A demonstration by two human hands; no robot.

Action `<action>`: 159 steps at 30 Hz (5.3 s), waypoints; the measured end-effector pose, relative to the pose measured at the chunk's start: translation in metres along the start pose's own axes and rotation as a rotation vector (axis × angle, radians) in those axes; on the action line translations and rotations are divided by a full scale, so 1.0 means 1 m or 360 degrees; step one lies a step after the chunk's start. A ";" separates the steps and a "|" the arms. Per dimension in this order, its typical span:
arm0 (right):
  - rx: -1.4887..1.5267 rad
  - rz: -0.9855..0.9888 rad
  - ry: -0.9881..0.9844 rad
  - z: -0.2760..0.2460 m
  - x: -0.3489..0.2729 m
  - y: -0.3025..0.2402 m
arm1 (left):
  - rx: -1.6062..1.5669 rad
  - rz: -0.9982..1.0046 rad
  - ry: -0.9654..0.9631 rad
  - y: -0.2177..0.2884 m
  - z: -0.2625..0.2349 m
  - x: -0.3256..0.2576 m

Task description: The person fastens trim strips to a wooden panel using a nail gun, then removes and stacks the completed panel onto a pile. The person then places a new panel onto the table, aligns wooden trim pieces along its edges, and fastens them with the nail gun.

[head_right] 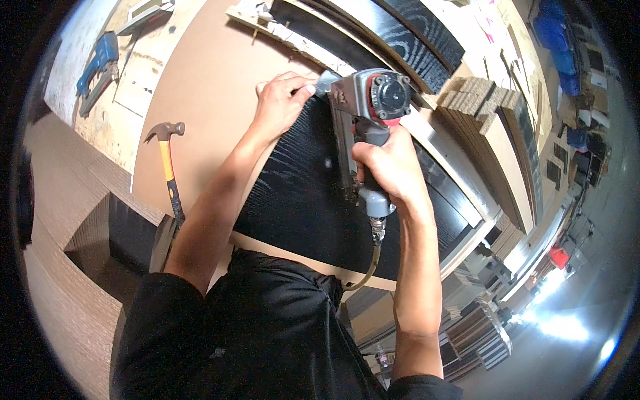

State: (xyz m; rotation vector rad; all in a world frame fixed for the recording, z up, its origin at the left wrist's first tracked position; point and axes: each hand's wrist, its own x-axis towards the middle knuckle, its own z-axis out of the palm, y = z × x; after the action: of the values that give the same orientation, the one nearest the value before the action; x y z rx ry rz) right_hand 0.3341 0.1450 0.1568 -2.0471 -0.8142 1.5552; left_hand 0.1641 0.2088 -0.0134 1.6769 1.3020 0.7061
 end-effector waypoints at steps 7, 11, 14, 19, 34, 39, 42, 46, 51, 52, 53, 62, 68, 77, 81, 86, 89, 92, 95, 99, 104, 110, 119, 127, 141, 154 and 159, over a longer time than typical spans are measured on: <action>-0.0190 0.0003 0.0016 0.002 0.008 -0.005 | 0.0024 -0.0139 -0.0020 0.005 -0.004 0.003; -0.0230 -0.0003 0.0032 0.003 0.008 -0.010 | -0.0002 -0.0119 -0.0001 0.003 -0.002 0.003; -0.0259 0.0008 0.0022 0.003 0.010 -0.009 | 0.0006 -0.0131 -0.0011 0.004 -0.003 0.004; -0.0356 0.0056 0.0058 0.007 0.008 -0.012 | 0.0014 -0.0112 0.0002 0.004 0.000 0.004; -0.0425 0.0099 0.0166 -0.004 -0.081 0.066 | 0.0039 -0.0157 -0.0075 0.009 0.012 0.013; -0.0386 0.0336 0.0189 0.007 -0.172 0.155 | 0.0260 -0.0238 0.0031 0.013 0.001 0.014; -0.0063 0.0346 0.0434 0.022 -0.219 0.204 | 0.0251 0.0039 0.0069 0.001 0.008 0.018; 0.0429 0.0461 0.0641 0.043 -0.261 0.242 | 0.0469 0.0511 0.0208 0.053 0.002 0.026; 0.0526 0.0515 0.0810 0.061 -0.290 0.272 | 0.1132 0.1193 0.0172 0.110 -0.002 0.145; 0.0552 0.0539 0.0851 0.062 -0.293 0.265 | 0.1316 0.1160 0.0002 0.115 -0.005 0.168; 0.0580 0.0542 0.0883 0.065 -0.296 0.270 | 0.1493 0.1129 -0.0167 0.124 -0.006 0.183; 0.0797 0.0561 0.1005 0.075 -0.294 0.289 | 0.0844 0.1930 -0.0572 0.236 0.128 0.100; 0.0767 0.0532 0.1060 0.081 -0.295 0.321 | 0.1327 0.1755 -0.0678 0.263 0.198 0.062; 0.1077 0.0512 0.1074 0.081 -0.305 0.319 | 0.0953 0.1735 -0.0088 0.200 0.127 0.124; 0.0982 0.0468 0.1147 0.087 -0.309 0.339 | 0.1708 0.1007 -0.0313 0.146 0.040 0.189; 0.1064 0.0430 0.1124 0.084 -0.307 0.326 | 0.1719 0.1210 -0.0474 0.139 0.001 0.180; 0.0927 0.0408 0.1161 0.085 -0.303 0.320 | 0.1543 0.1349 -0.0225 0.134 -0.020 0.155; 0.0794 0.0426 0.1124 0.083 -0.299 0.310 | 0.1049 0.1192 0.0026 0.122 -0.049 0.084; 0.0608 0.0404 0.1070 0.075 -0.288 0.316 | 0.0794 0.0692 0.0118 0.088 -0.061 0.004; 0.0542 0.0376 0.0896 0.063 -0.283 0.294 | 0.0714 0.0138 0.0061 0.037 -0.045 -0.077; 0.0398 0.0339 0.0884 0.063 -0.278 0.271 | 0.0680 -0.0033 0.0097 0.027 -0.020 -0.113; 0.0151 0.0391 0.0828 0.060 -0.277 0.239 | 0.0754 -0.0004 0.0205 0.036 -0.012 -0.099; 0.0104 0.0530 0.0687 0.049 -0.262 0.258 | 0.0653 0.0056 0.0246 0.026 0.013 -0.078; -0.0020 0.0526 0.0571 0.043 -0.240 0.218 | 0.0658 -0.0021 0.0229 0.030 0.018 -0.080; 0.0156 0.0515 0.0553 0.046 -0.224 0.202 | 0.0641 -0.0042 0.0248 0.031 0.020 -0.082; 0.0259 0.0486 0.0600 0.047 -0.215 0.189 | 0.0563 -0.0120 0.0202 0.030 0.022 -0.080; 0.0215 0.0461 0.0591 0.045 -0.205 0.174 | 0.0539 -0.0161 0.0226 0.028 0.024 -0.080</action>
State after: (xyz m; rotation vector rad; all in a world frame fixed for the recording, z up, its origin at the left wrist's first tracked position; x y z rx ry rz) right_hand 0.2836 -0.1223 0.1747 -2.3279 -0.2776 1.2635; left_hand 0.1743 0.1238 0.0066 1.8362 1.6688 0.5764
